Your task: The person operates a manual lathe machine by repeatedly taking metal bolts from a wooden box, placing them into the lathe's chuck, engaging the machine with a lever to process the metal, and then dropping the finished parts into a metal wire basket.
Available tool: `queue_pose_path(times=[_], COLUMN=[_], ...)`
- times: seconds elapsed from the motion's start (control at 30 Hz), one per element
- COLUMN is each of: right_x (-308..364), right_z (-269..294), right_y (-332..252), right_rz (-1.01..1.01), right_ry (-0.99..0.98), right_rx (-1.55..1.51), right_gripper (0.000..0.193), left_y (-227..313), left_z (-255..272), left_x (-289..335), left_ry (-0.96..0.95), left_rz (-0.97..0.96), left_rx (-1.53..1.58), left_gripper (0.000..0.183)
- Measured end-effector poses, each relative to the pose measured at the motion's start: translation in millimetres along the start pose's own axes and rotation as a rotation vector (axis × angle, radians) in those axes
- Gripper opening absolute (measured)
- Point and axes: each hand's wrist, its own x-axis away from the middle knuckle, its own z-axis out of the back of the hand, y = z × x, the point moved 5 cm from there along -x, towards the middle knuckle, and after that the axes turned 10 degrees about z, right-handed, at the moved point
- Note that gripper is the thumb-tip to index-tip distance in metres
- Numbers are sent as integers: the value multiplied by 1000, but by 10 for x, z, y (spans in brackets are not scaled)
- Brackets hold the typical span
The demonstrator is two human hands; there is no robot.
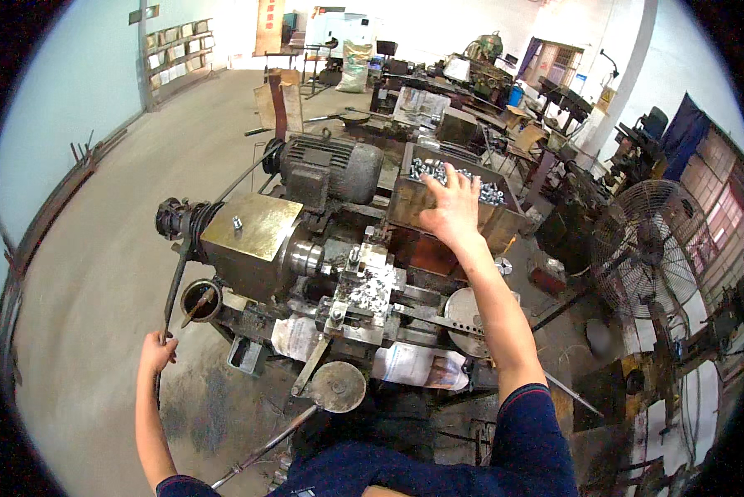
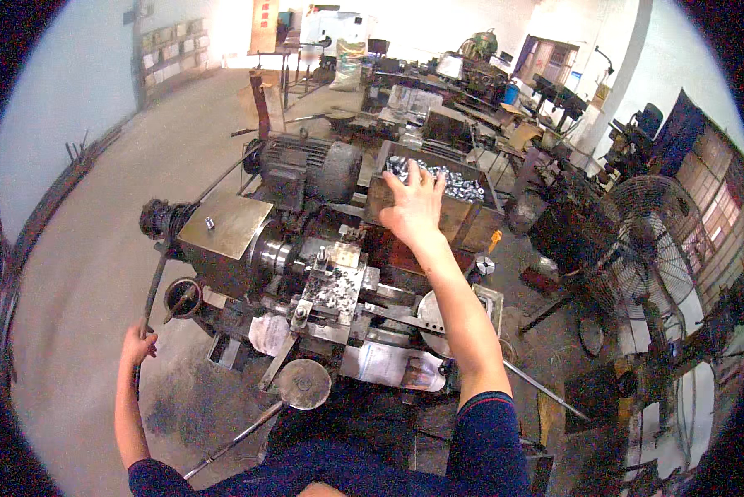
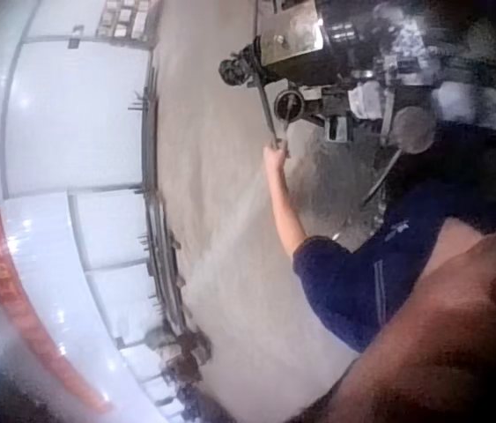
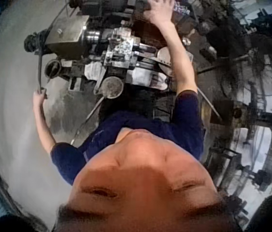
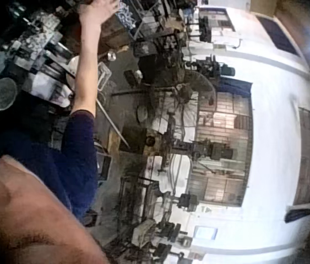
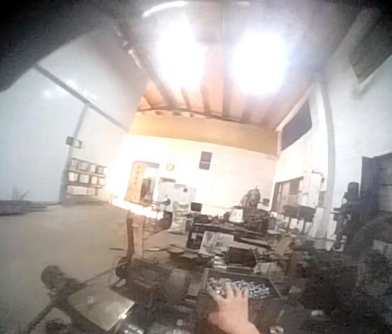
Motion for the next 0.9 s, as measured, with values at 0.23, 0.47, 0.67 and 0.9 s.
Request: queue_pose_path(times=[0.23, 0.47, 0.67, 0.9], right_x=[1001, 3675, 5610, 7288], right_z=[126, 706, 1563, 2044], right_y=[141, 1346, 1258, 775], right_rz=[-108, -806, -1164, -1483], right_ry=[-35, -150, -386, -543], right_rx=[-382, -227, 141, 311], right_gripper=[52, 36, 28, 14], left_y=[-40, -67, -431, 95], left_z=[161, 24, 97, -310], left_x=[146, -294, -396, 111], left_ry=[-74, -246, -210, -110], left_rz=[39, 41, 76, 232], left_rx=[171, 348, 336, 391], left_gripper=[27, 31, 29, 39])
